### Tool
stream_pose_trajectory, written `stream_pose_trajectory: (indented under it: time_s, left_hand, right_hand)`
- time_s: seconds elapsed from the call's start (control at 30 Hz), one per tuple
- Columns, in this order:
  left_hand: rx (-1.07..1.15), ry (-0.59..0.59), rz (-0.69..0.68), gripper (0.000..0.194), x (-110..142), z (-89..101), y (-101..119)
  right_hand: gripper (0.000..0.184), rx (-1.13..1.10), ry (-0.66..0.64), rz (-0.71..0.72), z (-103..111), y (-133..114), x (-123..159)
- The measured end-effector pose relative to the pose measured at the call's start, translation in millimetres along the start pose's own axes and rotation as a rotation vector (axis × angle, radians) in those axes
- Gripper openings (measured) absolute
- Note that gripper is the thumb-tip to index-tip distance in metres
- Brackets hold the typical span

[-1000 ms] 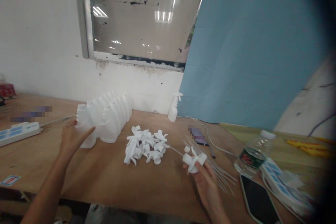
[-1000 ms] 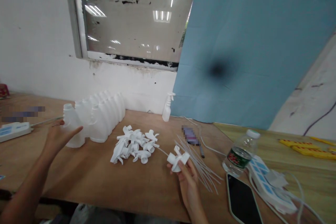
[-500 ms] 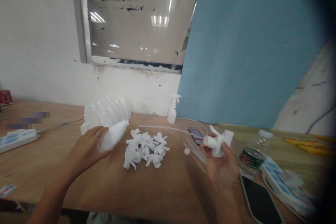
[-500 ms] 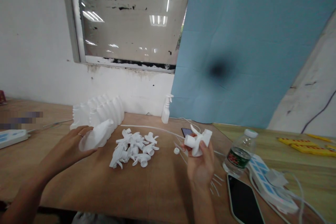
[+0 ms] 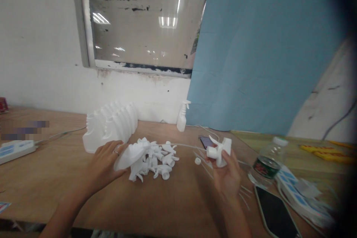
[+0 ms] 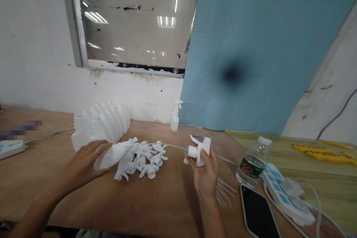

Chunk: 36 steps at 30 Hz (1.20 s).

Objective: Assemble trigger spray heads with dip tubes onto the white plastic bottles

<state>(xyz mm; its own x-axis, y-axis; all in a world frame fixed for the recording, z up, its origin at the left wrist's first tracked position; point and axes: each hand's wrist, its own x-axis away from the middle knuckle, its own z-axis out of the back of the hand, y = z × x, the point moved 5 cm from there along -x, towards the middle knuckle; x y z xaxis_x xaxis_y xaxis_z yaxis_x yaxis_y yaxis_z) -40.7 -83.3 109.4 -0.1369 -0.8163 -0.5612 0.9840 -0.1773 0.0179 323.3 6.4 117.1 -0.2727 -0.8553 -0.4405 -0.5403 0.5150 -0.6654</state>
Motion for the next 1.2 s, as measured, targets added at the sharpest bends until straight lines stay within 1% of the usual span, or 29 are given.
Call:
stream_pose_trajectory:
  time_s: [0.1, 0.27, 0.37, 0.5, 0.57, 0.7, 0.8, 0.9, 1.03, 1.2]
  left_hand:
    - [0.005, -0.015, -0.001, 0.058, 0, -1.3, 0]
    - [0.001, -0.009, -0.008, 0.060, -1, -1.8, -2]
    - [0.014, -0.016, -0.026, 0.060, -1, -3.4, 2]
    - [0.028, -0.017, -0.062, 0.058, -1, -4.1, 9]
    - [0.031, -0.013, -0.073, 0.058, -1, -3.5, 11]
    - [0.008, -0.011, -0.048, 0.061, 0, -3.5, 5]
    - [-0.016, -0.002, -0.025, 0.063, 1, -3.8, -1]
    - [-0.024, 0.007, -0.014, 0.065, 2, -3.6, -4]
    - [-0.013, 0.022, -0.045, 0.065, 2, -1.6, 1]
    - [0.017, 0.054, -0.104, 0.062, 2, 0.4, 11]
  right_hand:
    - [0.019, 0.006, 0.012, 0.010, 1, -3, -2]
    - [0.016, -0.018, 0.069, 0.083, 9, -13, -9]
    - [0.014, 0.002, 0.070, 0.081, 11, -11, -10]
    - [0.017, 0.053, 0.036, 0.035, 7, -1, -5]
    - [0.018, 0.067, 0.032, 0.039, 5, 0, -4]
    - [0.016, 0.023, 0.057, 0.120, 8, -12, -7]
    - [0.017, 0.002, 0.068, 0.139, 12, -19, -10]
    - [0.018, 0.012, 0.069, 0.128, 13, -19, -11]
    - [0.015, 0.026, 0.064, 0.090, 11, -11, -8]
    - [0.018, 0.081, -0.012, 0.009, 1, 3, 0]
